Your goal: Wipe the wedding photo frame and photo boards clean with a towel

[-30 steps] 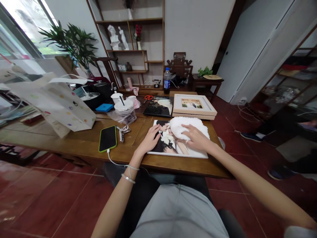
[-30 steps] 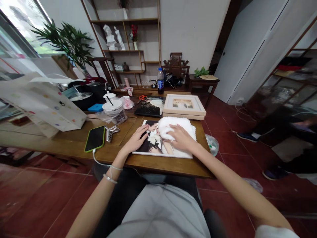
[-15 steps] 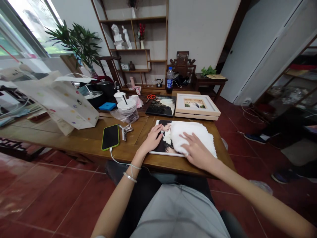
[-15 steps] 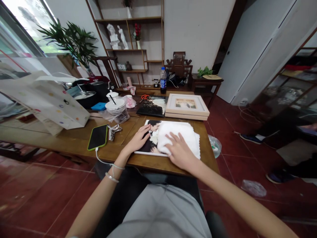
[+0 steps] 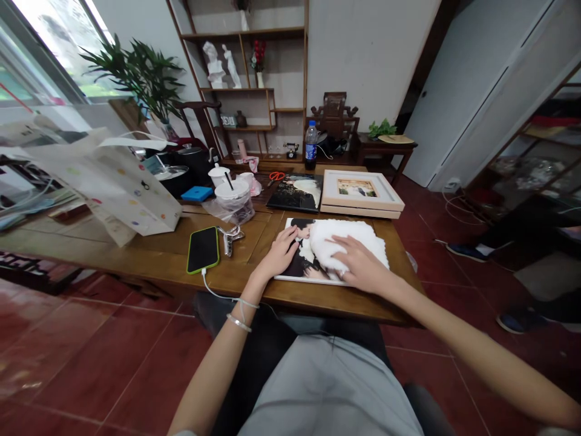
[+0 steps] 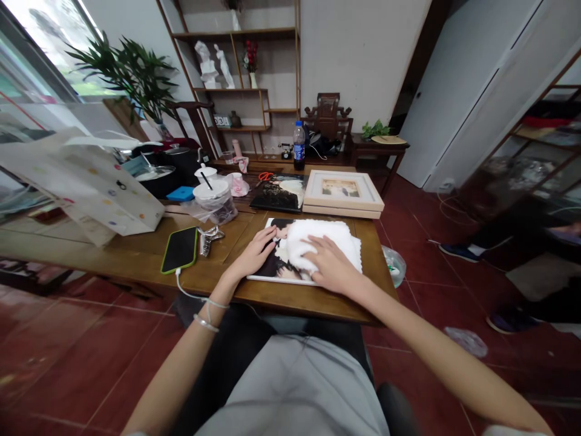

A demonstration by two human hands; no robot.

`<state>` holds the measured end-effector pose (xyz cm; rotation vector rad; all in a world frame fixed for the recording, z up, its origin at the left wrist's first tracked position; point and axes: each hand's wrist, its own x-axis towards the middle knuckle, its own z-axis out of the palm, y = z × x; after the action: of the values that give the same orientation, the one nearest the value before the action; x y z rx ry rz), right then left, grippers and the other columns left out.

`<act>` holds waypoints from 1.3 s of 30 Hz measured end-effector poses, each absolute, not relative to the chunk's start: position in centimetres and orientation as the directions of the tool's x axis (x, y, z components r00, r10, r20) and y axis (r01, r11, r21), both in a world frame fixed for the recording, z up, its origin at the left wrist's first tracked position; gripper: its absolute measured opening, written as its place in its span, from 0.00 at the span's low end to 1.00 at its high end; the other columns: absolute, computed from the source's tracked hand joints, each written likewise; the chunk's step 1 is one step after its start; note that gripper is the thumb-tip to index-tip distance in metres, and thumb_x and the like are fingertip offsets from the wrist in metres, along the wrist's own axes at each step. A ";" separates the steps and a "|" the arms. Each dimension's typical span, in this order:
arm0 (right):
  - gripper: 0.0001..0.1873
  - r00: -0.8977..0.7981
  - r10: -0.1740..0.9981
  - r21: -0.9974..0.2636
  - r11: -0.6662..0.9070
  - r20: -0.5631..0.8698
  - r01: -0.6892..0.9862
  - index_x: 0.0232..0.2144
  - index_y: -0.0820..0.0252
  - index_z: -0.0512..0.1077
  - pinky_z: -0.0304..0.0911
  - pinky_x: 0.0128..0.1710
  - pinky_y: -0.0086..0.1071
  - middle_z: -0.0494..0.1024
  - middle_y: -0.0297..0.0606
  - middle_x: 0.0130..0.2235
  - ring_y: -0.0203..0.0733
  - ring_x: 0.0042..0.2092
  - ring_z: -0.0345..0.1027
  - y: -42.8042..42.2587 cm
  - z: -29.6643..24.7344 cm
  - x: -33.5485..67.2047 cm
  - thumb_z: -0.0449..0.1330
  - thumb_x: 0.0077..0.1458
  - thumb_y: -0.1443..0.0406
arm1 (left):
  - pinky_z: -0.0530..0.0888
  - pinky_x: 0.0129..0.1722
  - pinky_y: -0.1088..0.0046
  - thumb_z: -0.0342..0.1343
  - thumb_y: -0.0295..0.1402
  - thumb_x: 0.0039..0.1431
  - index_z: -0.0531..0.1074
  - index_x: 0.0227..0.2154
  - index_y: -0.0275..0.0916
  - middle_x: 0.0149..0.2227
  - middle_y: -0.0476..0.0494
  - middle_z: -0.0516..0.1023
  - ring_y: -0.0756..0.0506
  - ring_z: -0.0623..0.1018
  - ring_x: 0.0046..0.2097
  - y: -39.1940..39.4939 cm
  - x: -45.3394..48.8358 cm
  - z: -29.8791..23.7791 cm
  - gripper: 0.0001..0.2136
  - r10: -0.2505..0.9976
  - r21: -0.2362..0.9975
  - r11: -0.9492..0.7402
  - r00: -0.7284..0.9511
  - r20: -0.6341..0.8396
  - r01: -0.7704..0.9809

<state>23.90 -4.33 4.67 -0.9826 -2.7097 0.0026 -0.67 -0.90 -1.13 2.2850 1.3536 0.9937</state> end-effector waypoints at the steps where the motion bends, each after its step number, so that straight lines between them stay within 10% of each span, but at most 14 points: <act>1: 0.19 -0.727 0.641 -0.082 0.761 0.244 0.643 0.42 0.60 0.72 0.43 0.58 0.52 0.60 0.47 0.59 0.52 0.62 0.46 -3.0 4.6 23.7 0.55 0.45 0.71 | 0.54 0.61 0.57 0.41 0.34 0.63 0.61 0.55 0.37 0.60 0.37 0.59 0.43 0.57 0.62 -0.9 -0.7 -1.2 0.19 0.857 0.570 -0.508 0.316 0.407 0.645; 20: 0.16 -0.767 0.630 -0.130 0.776 0.120 0.617 0.37 0.61 0.73 0.35 0.60 0.55 0.54 0.42 0.62 0.55 0.64 0.36 -12.4 5.4 20.3 0.55 0.42 0.72 | 0.53 0.62 0.58 0.37 0.33 0.63 0.60 0.56 0.34 0.60 0.36 0.59 0.44 0.56 0.62 -0.9 -0.8 -0.8 0.20 0.863 0.582 -0.502 0.323 0.389 0.639; 33: 0.19 -0.652 0.736 -0.074 0.672 0.184 0.737 0.46 0.63 0.70 0.46 0.56 0.51 0.69 0.48 0.52 0.53 0.60 0.49 -0.2 5.5 19.4 0.51 0.52 0.68 | 0.54 0.61 0.57 0.38 0.30 0.62 0.60 0.55 0.35 0.60 0.36 0.58 0.43 0.56 0.62 -0.6 -0.9 -1.4 0.20 0.853 0.575 -0.518 0.331 0.404 0.633; 39: 0.20 -0.619 0.761 0.038 0.625 0.194 0.780 0.47 0.62 0.70 0.44 0.55 0.57 0.61 0.49 0.59 0.59 0.60 0.47 -1.6 5.0 17.4 0.53 0.50 0.69 | 0.55 0.61 0.56 0.38 0.30 0.62 0.60 0.56 0.36 0.60 0.36 0.58 0.43 0.57 0.62 -0.6 -1.0 -1.4 0.20 0.851 0.582 -0.522 0.336 0.403 0.624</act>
<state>17.36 -1.63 5.02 -1.2830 -2.6857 -0.1781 -0.96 -0.57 -1.39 2.2826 1.3129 0.9858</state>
